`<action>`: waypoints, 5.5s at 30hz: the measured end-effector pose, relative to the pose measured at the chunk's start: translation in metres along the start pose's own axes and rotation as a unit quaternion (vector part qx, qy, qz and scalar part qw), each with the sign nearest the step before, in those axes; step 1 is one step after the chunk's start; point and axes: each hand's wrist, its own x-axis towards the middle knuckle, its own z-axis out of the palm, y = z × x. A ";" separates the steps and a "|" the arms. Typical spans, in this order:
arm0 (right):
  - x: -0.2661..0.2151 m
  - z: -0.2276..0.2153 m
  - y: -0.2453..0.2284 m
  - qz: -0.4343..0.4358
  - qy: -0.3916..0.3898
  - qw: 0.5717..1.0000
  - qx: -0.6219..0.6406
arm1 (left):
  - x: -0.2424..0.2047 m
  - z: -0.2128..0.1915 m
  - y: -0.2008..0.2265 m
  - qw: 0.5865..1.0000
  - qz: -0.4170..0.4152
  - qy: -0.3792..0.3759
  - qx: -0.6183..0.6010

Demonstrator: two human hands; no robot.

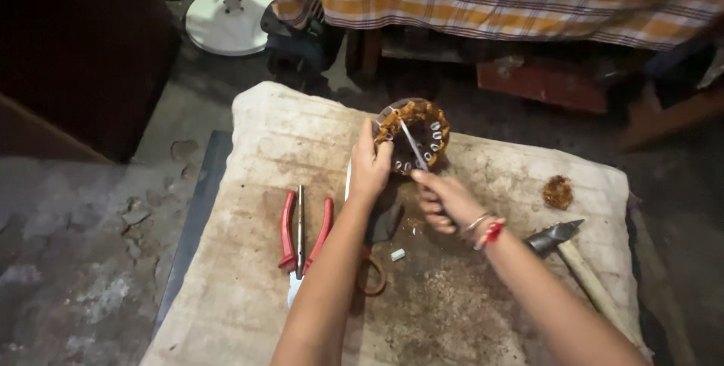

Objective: The person repairs a motor coil assembly on a workspace. They use pliers, a screwdriver, and scissors to manipulate and cut wires and insulating materials while holding the assembly by hand.

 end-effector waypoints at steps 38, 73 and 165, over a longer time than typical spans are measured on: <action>-0.101 0.126 0.059 -0.412 0.126 0.739 -0.518 | -0.001 0.000 0.006 1.000 0.006 0.021 -0.012; -0.128 -0.024 0.012 -0.277 0.272 0.689 -0.613 | -0.001 0.003 0.002 0.998 0.038 0.025 -0.039; -0.028 0.031 0.004 -0.422 0.280 0.729 -0.461 | -0.005 0.003 0.017 0.998 0.022 0.042 0.031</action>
